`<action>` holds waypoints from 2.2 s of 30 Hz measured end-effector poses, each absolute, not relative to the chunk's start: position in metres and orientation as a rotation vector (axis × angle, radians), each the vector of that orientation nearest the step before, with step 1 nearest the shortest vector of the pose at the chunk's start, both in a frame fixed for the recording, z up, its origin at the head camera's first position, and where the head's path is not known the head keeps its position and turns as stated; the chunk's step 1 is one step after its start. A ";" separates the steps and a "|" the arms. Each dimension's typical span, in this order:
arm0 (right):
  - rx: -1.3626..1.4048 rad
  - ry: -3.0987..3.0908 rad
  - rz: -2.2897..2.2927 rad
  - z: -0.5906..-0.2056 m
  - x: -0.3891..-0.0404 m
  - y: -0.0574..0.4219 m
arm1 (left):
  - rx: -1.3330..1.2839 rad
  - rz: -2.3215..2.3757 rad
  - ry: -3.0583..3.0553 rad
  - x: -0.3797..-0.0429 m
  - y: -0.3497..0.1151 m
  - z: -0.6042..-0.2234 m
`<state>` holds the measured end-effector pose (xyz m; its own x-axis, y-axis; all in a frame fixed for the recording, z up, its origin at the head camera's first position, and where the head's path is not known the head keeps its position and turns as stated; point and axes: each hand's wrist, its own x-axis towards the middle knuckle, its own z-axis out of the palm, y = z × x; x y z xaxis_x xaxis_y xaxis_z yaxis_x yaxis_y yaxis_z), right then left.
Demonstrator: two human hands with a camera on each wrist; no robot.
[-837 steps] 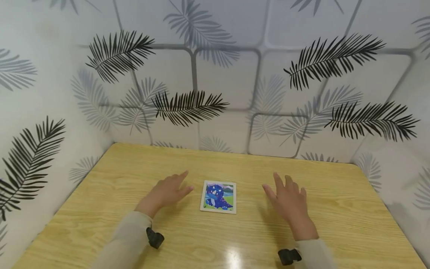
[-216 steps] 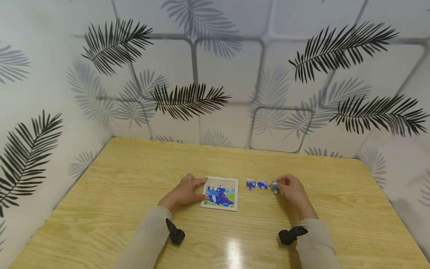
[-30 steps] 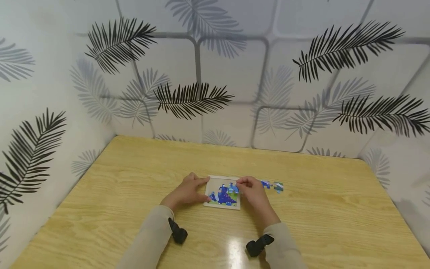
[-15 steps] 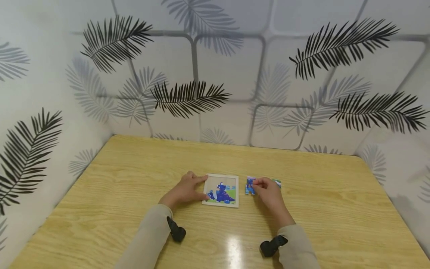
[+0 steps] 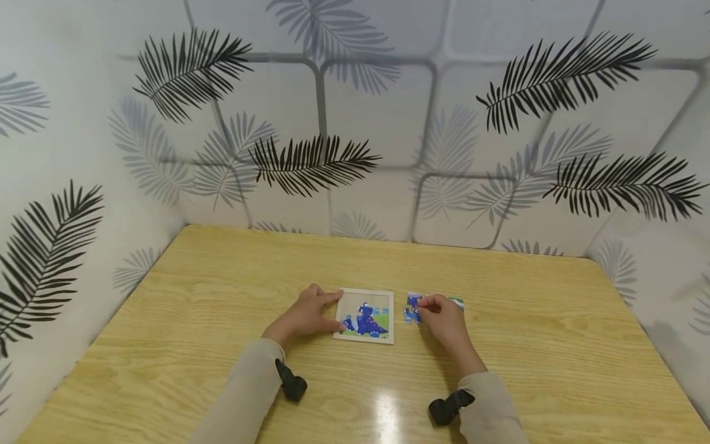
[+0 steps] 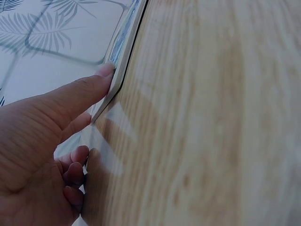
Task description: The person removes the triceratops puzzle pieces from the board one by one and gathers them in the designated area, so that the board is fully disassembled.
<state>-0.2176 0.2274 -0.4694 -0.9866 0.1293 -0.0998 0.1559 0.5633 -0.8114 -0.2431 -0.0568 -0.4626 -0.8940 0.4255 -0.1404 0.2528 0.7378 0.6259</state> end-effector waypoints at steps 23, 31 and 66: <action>0.235 2.769 -1.417 -0.468 -0.216 0.226 | 0.550 0.897 2.674 -0.244 -0.057 -0.465; 0.107 2.807 -1.425 -0.463 -0.219 0.213 | 0.541 0.897 2.669 -0.243 -0.058 -0.463; -0.036 2.689 -1.450 -0.471 -0.228 0.147 | 0.549 0.874 2.668 -0.243 -0.055 -0.468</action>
<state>-0.2278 0.1468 -0.4711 -0.9960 -0.0617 -0.0644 0.0199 0.5503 -0.8347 -0.2431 -0.0549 -0.4676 -0.8888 0.4355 -0.1432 0.2663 0.7447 0.6120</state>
